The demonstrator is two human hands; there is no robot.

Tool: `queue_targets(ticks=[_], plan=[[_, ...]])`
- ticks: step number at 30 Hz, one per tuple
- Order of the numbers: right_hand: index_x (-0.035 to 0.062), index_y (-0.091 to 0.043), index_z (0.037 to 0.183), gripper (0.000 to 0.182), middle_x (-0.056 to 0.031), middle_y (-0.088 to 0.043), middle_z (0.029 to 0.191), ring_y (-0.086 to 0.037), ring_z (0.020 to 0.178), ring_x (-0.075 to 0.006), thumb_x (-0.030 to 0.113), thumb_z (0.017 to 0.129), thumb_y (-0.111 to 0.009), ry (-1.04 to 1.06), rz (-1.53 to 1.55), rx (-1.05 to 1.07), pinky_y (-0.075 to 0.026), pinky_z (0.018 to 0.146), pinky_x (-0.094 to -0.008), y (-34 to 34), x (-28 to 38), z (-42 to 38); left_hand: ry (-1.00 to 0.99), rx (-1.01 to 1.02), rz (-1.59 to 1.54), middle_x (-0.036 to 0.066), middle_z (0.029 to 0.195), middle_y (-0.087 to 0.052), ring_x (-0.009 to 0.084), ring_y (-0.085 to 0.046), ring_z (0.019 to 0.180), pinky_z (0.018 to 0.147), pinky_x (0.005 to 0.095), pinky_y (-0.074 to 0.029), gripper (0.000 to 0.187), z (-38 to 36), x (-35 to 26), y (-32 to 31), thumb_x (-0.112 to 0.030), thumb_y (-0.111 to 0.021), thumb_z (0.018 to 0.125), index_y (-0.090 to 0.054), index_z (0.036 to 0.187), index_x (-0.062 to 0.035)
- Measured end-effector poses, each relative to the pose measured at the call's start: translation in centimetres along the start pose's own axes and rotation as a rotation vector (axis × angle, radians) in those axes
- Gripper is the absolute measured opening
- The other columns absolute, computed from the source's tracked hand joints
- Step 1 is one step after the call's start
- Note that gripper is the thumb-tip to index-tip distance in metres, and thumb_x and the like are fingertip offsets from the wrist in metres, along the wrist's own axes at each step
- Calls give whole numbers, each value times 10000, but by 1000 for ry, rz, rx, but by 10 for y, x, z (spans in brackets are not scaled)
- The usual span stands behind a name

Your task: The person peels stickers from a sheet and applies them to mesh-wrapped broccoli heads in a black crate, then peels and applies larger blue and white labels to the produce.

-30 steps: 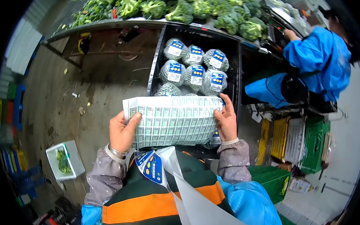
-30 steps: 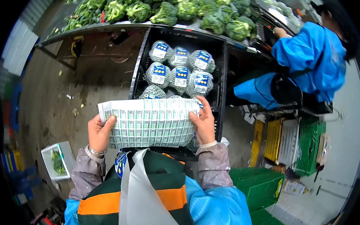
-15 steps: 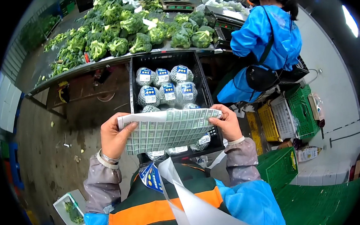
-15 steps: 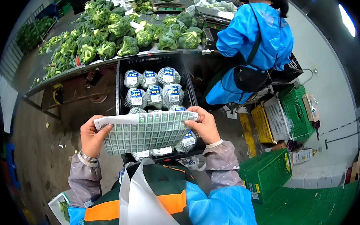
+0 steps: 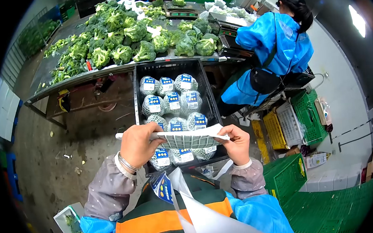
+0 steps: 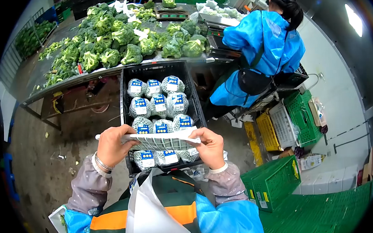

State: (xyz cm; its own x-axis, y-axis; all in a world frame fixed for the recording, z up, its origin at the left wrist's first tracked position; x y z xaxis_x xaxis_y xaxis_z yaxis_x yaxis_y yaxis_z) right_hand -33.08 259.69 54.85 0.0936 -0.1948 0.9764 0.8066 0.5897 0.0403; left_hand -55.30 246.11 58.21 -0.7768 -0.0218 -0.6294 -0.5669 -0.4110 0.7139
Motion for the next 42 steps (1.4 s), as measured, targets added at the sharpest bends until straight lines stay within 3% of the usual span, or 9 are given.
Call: queue_targets(ticks=[9,13,15,17,19,22,23,29,42], plan=[[-32,-631,803,49,-32,-629,737,-543,667,-64,-66,768,-627,-23,-58,-94,-420,604,-190,13,-21,7,-76,206,191,125,554,-542,331,-548,548,476,395,-403,212,16,-9,-1,-269,-692,752,-614,675,-87],[-35,-628,814,136,10,-574,687,-487,644,-46,94,851,-610,-34,-282,21,-386,578,-203,17,-42,25,-140,251,260,118,533,-528,328,-538,521,456,402,-389,272,22,-6,-8,-288,-665,775,-565,626,-84],[34,-590,1048,333,-61,-614,821,-558,732,-155,234,793,-665,47,-705,-57,-437,642,-284,27,-28,47,-139,256,320,117,530,-529,323,-542,516,448,401,-388,268,26,-4,-14,-288,-658,778,-561,626,-90],[61,-553,1100,437,-76,-619,926,-570,832,-242,270,742,-694,393,-672,0,-441,704,-349,0,6,58,-136,239,385,115,529,-533,315,-552,517,442,398,-390,246,29,-4,-22,-284,-654,778,-569,637,-101],[66,-567,1052,406,-78,-627,889,-587,830,-271,259,722,-704,615,-700,252,-439,712,-377,-38,28,62,-135,296,399,105,533,-542,305,-570,528,452,395,-412,207,32,-7,-32,-271,-672,755,-581,662,-110],[55,-628,961,268,-106,-624,810,-600,759,-280,144,724,-715,422,-561,606,-457,654,-341,-68,3,64,-102,315,396,100,572,-569,306,-581,551,485,390,-441,186,33,-15,-35,-256,-694,725,-594,680,-106],[76,-631,865,150,-113,-615,760,-595,721,-299,157,747,-673,342,-456,586,-460,624,-373,-71,-4,63,-68,308,351,102,581,-574,307,-583,559,491,389,-443,171,34,-14,-31,-246,-695,721,-602,691,-106],[73,-626,897,162,-114,-623,775,-610,715,-288,155,761,-662,289,-401,660,-473,615,-358,-85,-16,70,20,343,327,110,610,-600,316,-608,604,546,411,-463,127,27,8,-18,-232,-680,726,-641,782,-125],[60,-606,851,171,-78,-580,689,-584,618,-266,100,707,-690,684,-332,654,-462,537,-356,-117,0,98,223,326,303,135,641,-608,334,-608,638,556,445,-455,142,28,27,-12,-234,-642,769,-634,740,-95]])
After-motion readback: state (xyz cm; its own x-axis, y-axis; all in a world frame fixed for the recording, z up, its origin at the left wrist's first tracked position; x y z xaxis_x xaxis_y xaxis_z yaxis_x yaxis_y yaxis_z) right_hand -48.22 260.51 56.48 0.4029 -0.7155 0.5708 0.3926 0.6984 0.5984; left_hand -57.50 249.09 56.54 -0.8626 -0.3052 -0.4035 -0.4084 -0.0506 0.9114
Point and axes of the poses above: each hand's wrist, its own z-axis towards the middle knuckle, its own y-axis out of the back of the hand, x = y × z, the point moved 5 cm from there along z, towards the middle knuckle
